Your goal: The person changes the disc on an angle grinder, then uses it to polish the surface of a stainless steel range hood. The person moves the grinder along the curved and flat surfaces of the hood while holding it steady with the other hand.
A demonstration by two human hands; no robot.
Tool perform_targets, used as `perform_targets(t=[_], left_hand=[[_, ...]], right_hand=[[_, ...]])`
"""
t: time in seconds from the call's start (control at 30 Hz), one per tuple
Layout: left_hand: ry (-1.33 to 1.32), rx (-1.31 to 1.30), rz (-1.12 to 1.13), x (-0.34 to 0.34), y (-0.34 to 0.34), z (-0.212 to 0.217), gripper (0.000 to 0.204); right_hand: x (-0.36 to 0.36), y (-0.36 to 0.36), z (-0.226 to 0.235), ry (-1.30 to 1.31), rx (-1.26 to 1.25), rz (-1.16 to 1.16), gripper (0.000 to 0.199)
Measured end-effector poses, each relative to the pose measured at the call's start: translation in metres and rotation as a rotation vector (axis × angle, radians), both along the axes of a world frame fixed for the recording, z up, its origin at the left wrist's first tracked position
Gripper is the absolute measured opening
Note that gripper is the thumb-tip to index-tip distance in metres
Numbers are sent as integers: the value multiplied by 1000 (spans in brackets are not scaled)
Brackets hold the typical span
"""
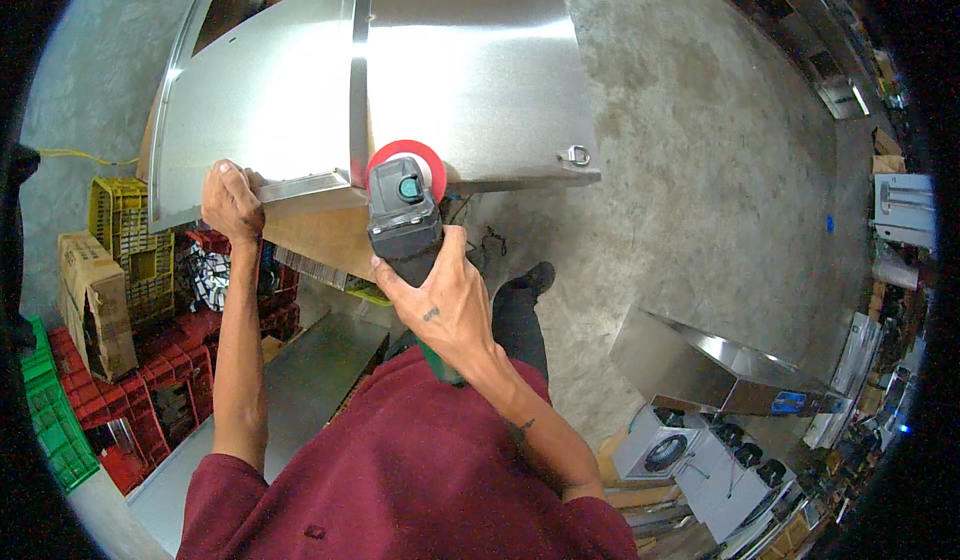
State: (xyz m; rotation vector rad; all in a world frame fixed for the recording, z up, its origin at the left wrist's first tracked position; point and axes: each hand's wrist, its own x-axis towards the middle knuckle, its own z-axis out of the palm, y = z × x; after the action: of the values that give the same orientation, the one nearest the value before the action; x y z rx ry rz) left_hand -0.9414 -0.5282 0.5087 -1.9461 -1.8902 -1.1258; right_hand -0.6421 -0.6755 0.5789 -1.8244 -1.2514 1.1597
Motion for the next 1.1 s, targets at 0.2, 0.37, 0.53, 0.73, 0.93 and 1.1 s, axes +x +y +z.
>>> perform_targets(t=[0.2, 0.37, 0.53, 0.73, 0.93, 1.1], left_hand=[[9, -15, 8, 0, -1, -3, 51], [20, -4, 2, 1, -1, -3, 51], [17, 46, -16, 0, 2, -6, 50], [69, 2, 12, -3, 1, -8, 51], [44, 22, -20, -2, 1, -7, 51], [71, 46, -1, 1, 3, -8, 53]], right_hand=[[0, 0, -2, 34, -57, 8, 64], [1, 0, -3, 56, -54, 37, 66], [0, -1, 0, 21, -11, 16, 61], [-1, -2, 12, 41, -12, 15, 62], [-3, -4, 14, 24, 23, 3, 62], [0, -1, 4, 39, -51, 3, 63]])
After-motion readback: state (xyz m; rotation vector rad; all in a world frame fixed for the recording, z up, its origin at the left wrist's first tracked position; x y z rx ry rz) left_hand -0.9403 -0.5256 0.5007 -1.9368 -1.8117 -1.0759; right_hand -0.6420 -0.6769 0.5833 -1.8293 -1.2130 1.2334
